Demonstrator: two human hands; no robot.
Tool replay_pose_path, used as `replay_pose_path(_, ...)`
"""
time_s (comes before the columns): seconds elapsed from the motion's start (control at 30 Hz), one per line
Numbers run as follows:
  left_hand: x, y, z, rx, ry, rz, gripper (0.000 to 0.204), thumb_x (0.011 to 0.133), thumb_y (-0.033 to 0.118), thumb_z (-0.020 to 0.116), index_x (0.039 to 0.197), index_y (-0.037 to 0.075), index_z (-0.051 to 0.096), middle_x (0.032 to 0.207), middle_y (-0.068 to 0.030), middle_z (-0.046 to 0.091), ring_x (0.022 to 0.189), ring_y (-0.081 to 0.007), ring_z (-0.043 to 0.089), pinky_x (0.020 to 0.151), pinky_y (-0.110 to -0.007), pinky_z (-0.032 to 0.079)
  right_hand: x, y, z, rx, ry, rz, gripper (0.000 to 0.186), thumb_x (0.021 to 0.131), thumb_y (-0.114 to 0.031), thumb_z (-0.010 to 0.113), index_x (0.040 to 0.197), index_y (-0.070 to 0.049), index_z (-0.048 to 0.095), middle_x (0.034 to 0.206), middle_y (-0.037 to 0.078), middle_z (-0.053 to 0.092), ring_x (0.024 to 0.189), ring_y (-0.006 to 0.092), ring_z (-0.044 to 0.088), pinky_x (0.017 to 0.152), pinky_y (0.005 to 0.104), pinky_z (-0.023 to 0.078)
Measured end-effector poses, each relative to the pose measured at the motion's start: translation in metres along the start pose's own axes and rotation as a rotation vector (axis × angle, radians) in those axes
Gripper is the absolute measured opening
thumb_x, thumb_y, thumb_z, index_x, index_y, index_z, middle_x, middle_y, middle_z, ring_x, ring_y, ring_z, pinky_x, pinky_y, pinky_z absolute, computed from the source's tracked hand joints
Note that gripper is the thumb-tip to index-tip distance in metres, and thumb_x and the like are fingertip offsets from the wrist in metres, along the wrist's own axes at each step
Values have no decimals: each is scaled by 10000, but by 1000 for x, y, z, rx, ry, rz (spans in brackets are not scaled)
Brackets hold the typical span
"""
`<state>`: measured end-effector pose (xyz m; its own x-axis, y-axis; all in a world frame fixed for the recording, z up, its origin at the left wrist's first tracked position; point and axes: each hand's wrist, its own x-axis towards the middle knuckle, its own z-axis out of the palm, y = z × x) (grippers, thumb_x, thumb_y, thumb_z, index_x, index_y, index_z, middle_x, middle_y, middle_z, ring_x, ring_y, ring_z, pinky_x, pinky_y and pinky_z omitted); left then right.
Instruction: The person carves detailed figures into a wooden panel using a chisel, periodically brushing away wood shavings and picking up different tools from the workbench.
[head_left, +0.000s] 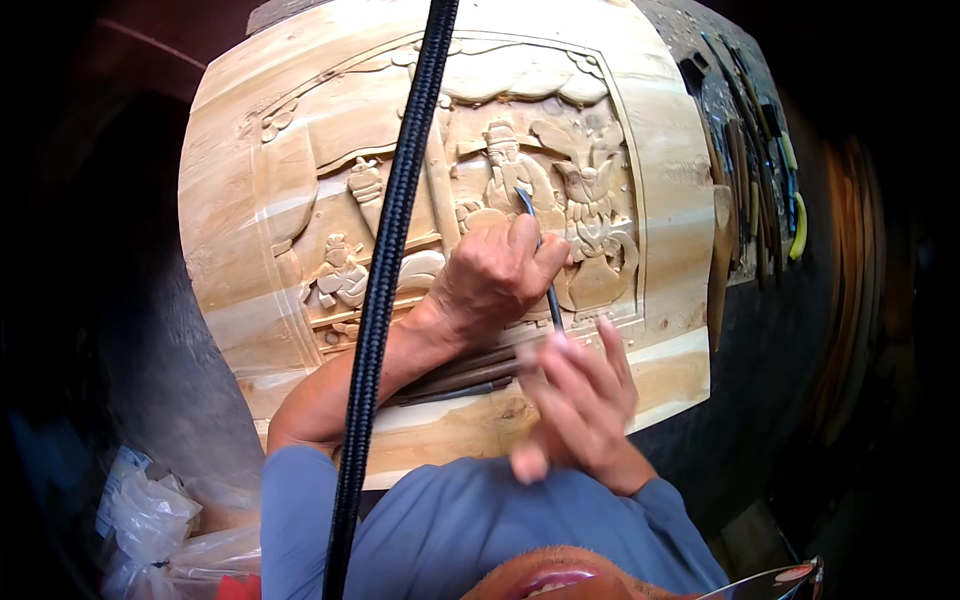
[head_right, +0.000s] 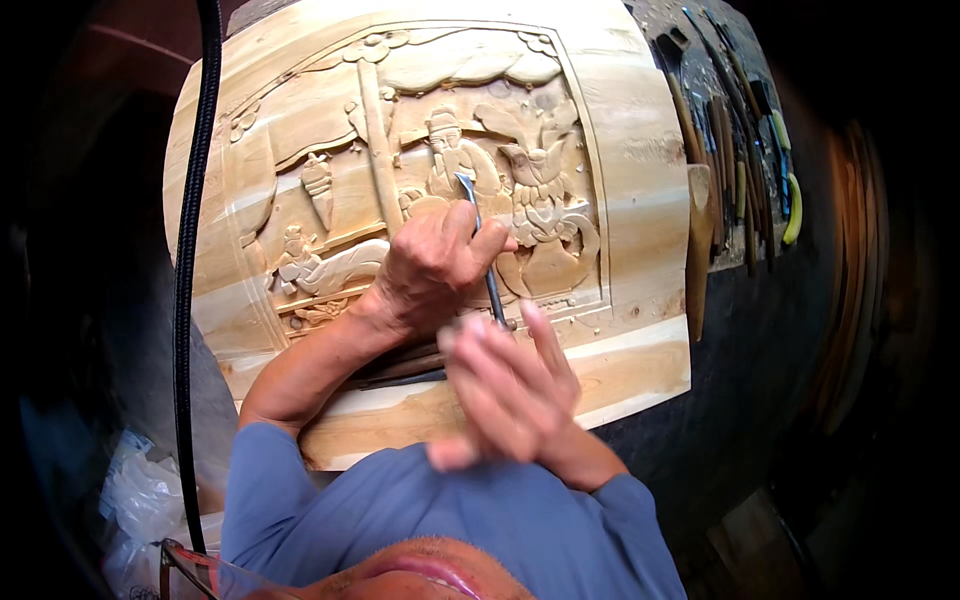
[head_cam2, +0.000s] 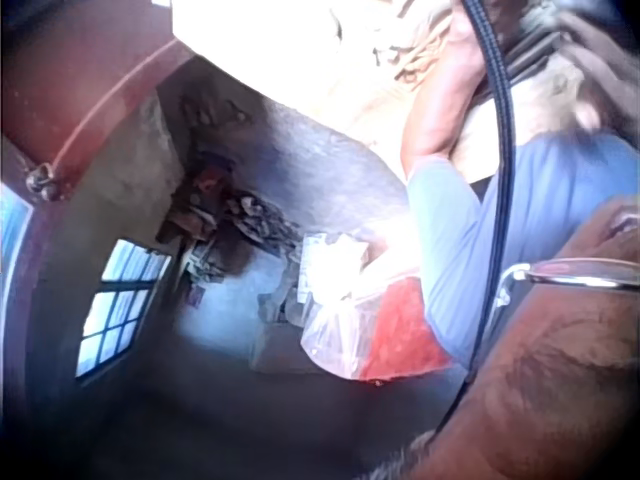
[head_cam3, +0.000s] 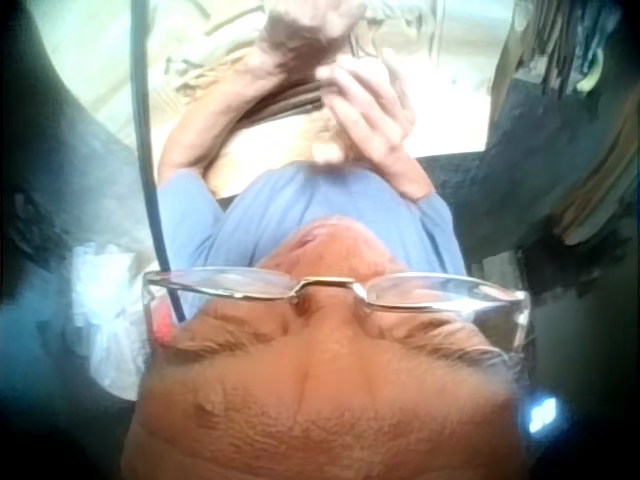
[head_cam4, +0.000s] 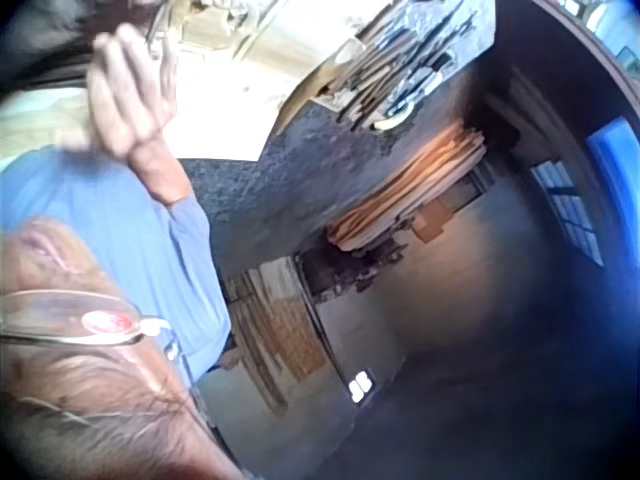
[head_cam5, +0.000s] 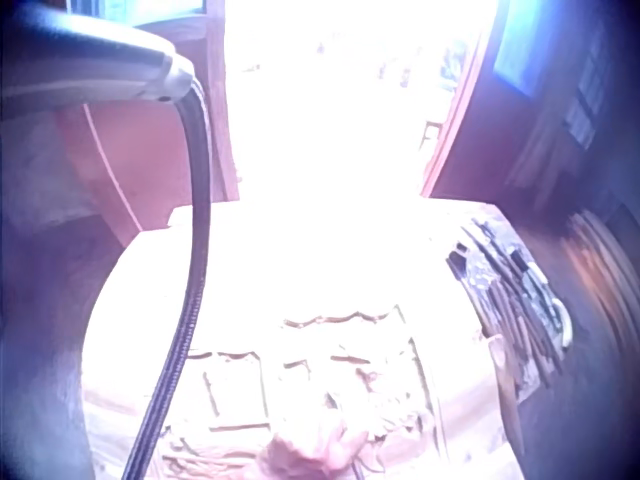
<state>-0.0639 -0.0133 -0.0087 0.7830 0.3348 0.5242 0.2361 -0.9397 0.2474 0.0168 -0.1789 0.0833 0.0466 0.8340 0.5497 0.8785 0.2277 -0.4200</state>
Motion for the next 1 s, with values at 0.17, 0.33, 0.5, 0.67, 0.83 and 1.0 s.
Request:
replay_pose_path(0.17, 2, 1, -2, -19, -2, -4, 222, 975, 191, 739, 881, 101, 560, 774, -72, 447, 627, -219, 537, 563, -397, 441, -9, 6, 7, -34, -8, 91, 498, 1036, -484, 781, 1159, -1, 796, 1219, 144, 818, 1201, 341, 791, 1148, 579, 576)
replay_pose_path(0.33, 0, 2, -4, -52, 23, -2, 345, 1020, 286, 794, 851, 111, 548, 757, -61, 409, 611, -222, 524, 545, -406, 434, -35, -1, 24, -92, 8, 372, 594, 892, -103, 905, 1433, 33, 703, 1264, 208, 812, 1063, 333, 822, 895, 440, 664)
replay_pose_path(0.5, -2, 2, -8, -47, -11, 13, 343, 1029, 316, 791, 867, 114, 566, 764, -60, 412, 597, -209, 526, 511, -389, 419, -40, 1, 30, 66, -59, 445, 766, 873, 24, 869, 1580, 95, 582, 1206, 229, 818, 765, 274, 794, 705, 367, 617)
replay_pose_path(0.67, -2, -1, -7, -5, -17, 53, 324, 1037, 301, 742, 868, 121, 531, 758, -40, 447, 572, -165, 516, 513, -349, 396, -38, 2, 26, 164, -97, 450, 738, 927, -12, 805, 1606, 123, 550, 1065, 189, 809, 692, 259, 747, 663, 369, 583)
replay_pose_path(0.83, -3, 1, -8, -28, -28, 5, 345, 1029, 321, 784, 868, 115, 559, 773, -65, 423, 595, -220, 533, 514, -396, 425, -38, 5, 36, 103, -49, 426, 731, 906, -9, 779, 1593, 124, 569, 864, 145, 752, 625, 252, 699, 603, 377, 558)
replay_pose_path(1.0, -2, 0, -9, -19, -51, 39, 308, 1004, 299, 763, 891, 117, 542, 766, -42, 442, 601, -167, 537, 522, -352, 401, -38, 4, 38, 86, -28, 414, 715, 894, 11, 758, 1580, 123, 588, 850, 132, 740, 598, 253, 675, 585, 383, 545)
